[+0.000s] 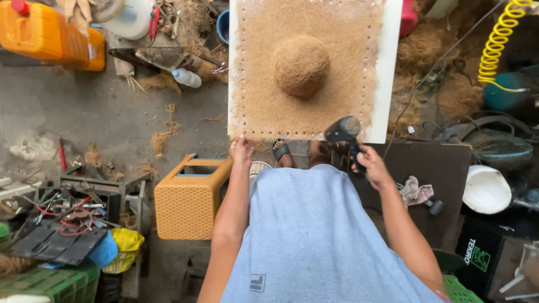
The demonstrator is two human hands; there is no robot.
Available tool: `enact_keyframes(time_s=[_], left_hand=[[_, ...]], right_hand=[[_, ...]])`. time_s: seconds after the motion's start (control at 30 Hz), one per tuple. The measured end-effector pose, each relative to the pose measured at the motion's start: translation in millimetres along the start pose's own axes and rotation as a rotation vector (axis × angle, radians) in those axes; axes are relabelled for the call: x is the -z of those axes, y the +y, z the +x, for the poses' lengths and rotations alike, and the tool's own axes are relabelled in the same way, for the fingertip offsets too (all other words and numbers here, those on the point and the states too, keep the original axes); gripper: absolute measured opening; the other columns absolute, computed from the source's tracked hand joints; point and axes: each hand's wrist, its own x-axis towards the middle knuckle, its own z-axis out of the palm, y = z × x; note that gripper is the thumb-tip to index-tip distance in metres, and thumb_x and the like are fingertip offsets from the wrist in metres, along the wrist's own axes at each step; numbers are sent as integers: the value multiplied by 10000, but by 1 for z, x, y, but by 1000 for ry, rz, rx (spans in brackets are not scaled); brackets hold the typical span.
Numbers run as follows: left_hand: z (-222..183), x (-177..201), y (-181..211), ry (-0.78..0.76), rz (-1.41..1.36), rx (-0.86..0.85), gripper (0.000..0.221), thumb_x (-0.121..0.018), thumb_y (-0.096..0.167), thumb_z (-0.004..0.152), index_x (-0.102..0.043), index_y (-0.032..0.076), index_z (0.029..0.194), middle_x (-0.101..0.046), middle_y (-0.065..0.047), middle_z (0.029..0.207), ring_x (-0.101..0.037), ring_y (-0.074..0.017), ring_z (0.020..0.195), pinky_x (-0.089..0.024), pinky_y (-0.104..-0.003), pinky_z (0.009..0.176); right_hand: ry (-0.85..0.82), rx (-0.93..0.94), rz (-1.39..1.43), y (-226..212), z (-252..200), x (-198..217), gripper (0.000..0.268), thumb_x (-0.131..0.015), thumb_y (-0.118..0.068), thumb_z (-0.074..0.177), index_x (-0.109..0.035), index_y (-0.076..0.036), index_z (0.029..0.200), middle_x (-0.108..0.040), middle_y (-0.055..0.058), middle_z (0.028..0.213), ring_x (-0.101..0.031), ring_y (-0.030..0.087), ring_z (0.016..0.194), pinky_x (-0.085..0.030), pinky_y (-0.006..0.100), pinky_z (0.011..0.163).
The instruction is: Shaping and drying a fiber hat using a hair dryer and a glass bottle.
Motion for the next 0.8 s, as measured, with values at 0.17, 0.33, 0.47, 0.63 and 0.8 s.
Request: enact_keyframes(time_s=[0.17,0.33,0.47,0.63,0.8], left_hand=[[5,4,-1,-16,-115,29,251,-740,309,956,-583,220,1130,-620,-29,1018,-709,-287,957,-473,-558,992],[-5,6,11,-75,-243,31,489,-684,430,1003,-480,202,1385,-500,-139,1298,-547,-406,1295,-310,-639,1139],[-14,2,18,-85,-307,29,717,-691,571,978,-398,126,1457,-455,-174,1328,-464,-446,1373,-258,-672,1163],[-26,-11,29,-162,-299,27,703,-618,637,974,-417,104,1383,-431,-102,1185,-518,-313,1142,-233,-689,1170],[-48,-19,46,-152,-324,20,680,-624,582,980,-416,66,1372,-371,-68,1089,-451,-260,1006,-218,-731,1164]], right_hand=[[-195,-47,-38,-11,32,-89,406,-657,-164,1016,-550,-84,1399,-657,144,933,-729,313,692,-663,424,609],[-359,-24,-117,-42,46,-181,407,-688,-197,1000,-576,-100,1379,-653,96,934,-718,256,696,-654,385,608],[-425,48,-84,-49,65,-234,371,-675,-190,1013,-578,-95,1359,-636,91,882,-711,236,652,-632,348,542],[-505,53,-94,-48,87,-254,337,-683,-169,998,-597,-96,1316,-627,92,833,-706,242,603,-615,356,485],[-522,40,-121,-45,97,-261,348,-672,-143,994,-589,-73,1325,-601,58,842,-685,204,610,-600,340,469]])
